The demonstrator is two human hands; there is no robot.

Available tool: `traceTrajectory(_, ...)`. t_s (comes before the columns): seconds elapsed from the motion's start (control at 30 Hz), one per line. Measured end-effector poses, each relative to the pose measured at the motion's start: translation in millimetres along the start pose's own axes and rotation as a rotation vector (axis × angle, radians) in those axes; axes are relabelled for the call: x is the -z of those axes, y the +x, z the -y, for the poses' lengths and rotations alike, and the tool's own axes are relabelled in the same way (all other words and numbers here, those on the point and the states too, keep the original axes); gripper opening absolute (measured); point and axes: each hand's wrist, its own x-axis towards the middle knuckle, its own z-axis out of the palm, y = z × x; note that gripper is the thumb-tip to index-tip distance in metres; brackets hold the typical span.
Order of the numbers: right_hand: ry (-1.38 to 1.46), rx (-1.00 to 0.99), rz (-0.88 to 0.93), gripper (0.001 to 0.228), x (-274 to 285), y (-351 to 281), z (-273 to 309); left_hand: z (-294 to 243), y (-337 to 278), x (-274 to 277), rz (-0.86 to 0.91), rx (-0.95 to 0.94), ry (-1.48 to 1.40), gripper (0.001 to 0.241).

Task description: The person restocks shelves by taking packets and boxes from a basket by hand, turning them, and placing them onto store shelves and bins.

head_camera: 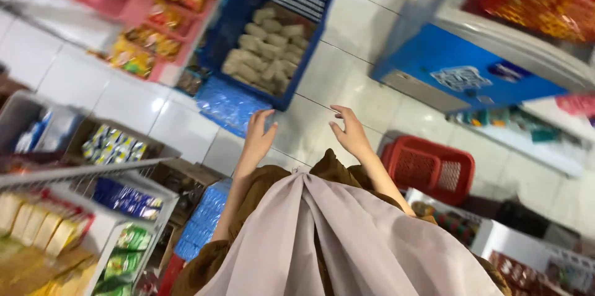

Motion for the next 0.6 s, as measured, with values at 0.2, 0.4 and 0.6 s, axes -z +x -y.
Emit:
traceTrajectory(0.2,-0.013,-0.204,-0.153,0.047,95.5,-64.2,-57.3,-46.9,20.0,-129.7,0.299,0.095,-0.144,0.042)
traceTrajectory(0.4,0.041,-0.292,-0.322,0.047,140.6,-86.0,-98.4,-81.7,56.9,-196.6,0.489,-0.035,-0.1,0.04)
traceTrajectory(0.6,0.117,-0.363,-0.404,0.045,177.3,-46.0,-134.6,-100.7,137.8,-247.8,0.603,-0.005,-0.075,0.038)
